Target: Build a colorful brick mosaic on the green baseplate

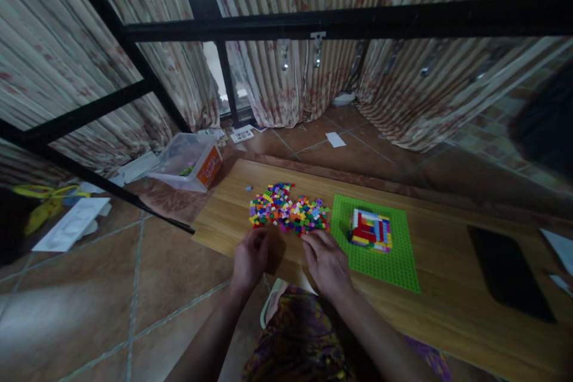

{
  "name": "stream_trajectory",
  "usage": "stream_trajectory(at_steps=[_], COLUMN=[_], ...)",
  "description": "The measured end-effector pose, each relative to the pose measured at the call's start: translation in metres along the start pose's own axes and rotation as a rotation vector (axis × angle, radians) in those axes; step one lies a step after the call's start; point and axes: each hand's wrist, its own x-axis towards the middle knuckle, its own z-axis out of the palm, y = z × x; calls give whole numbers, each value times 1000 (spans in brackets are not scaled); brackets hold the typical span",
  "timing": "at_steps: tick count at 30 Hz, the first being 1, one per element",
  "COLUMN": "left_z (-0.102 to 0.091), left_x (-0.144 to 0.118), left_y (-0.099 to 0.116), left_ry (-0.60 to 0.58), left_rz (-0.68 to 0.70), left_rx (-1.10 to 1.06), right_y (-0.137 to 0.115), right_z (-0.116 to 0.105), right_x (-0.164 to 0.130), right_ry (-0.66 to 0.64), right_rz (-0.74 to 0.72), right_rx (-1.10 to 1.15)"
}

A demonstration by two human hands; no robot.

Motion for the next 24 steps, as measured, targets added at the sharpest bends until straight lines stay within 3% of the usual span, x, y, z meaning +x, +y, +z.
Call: stream_trajectory(at_steps=[6,10,24], left_z=[7,4,8], left_x=[-2,-4,-4], left_y=[6,6,10], left_ry=[-18,-31,-78], left_rz=[93,106,46], left_rx=[39,18,36], right_y=[-16,-17,-7], right_z=[28,36,35], right_x=[36,47,33], right_ry=[-123,-167,-196], right_rz=[-91,-115,-234], right_rx=[-132,-210,-216])
